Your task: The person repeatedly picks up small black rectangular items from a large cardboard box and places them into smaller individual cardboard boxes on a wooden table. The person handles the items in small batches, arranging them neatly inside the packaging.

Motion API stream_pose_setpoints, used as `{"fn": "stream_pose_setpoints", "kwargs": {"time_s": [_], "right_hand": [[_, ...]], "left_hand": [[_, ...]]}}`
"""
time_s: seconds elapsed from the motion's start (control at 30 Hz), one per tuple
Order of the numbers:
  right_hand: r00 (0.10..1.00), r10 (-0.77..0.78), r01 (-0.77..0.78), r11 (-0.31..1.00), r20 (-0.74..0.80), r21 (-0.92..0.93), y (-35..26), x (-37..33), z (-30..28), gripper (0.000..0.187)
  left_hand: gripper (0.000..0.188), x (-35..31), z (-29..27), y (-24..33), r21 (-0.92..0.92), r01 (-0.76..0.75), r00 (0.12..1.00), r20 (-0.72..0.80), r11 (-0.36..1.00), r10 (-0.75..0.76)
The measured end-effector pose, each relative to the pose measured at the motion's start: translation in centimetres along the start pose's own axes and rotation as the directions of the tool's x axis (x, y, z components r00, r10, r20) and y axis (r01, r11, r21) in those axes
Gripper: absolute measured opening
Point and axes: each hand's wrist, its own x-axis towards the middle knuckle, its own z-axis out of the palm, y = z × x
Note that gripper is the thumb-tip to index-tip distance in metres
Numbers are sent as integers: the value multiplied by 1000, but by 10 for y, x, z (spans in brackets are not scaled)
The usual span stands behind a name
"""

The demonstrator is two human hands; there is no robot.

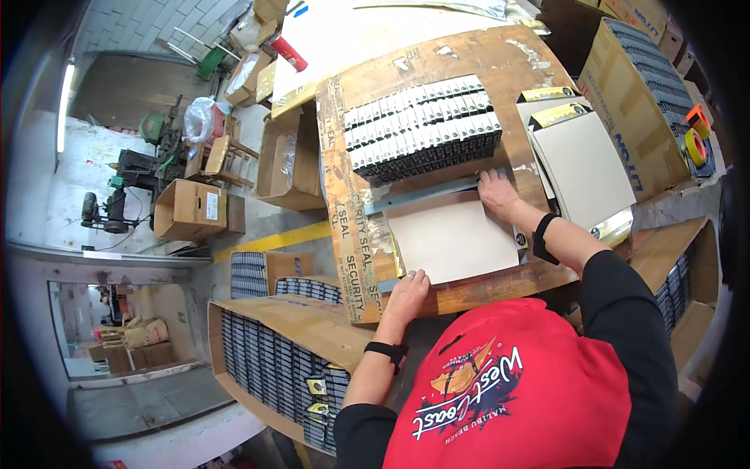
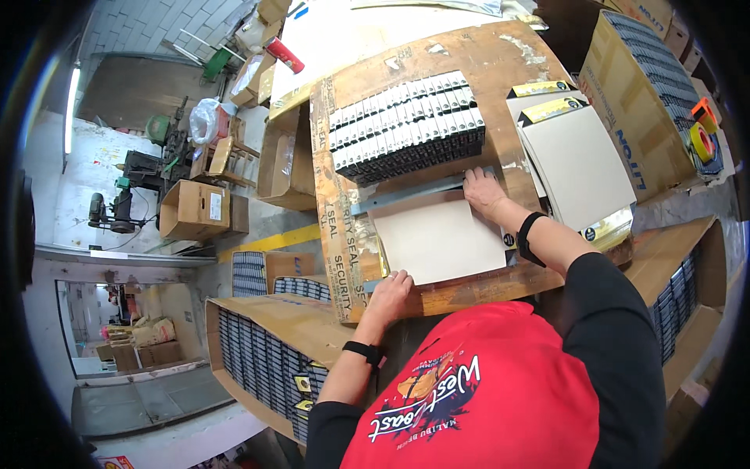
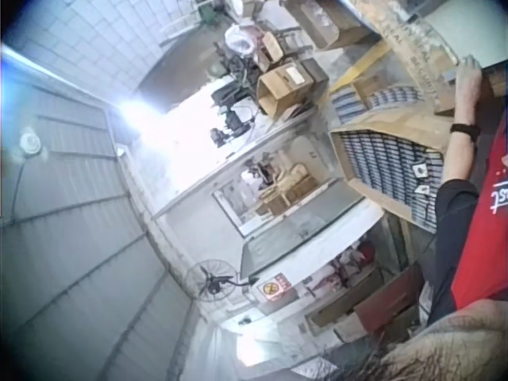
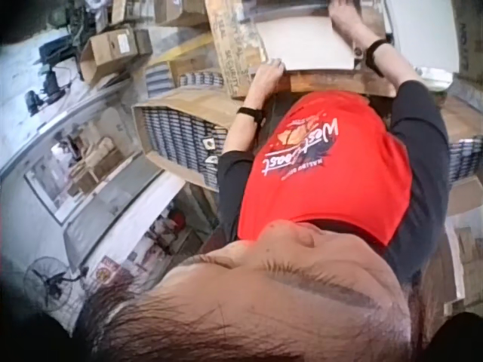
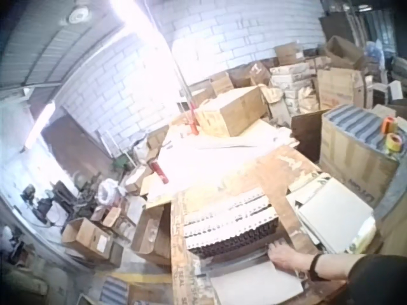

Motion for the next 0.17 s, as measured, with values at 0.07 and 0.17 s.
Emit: {"fn": "stream_pose_setpoints", "kwargs": {"time_s": [0.07, 0.17], "right_hand": [[981, -69, 59, 996, -182, -62, -2, -5, -4, 25], [960, -257, 265, 962, -109, 64, -16, -23, -2, 40]], "left_hand": [[16, 1, -1, 5, -15, 47, 999, 1, 999, -47], [30, 4, 3, 2, -62, 132, 983, 135, 989, -123]]}}
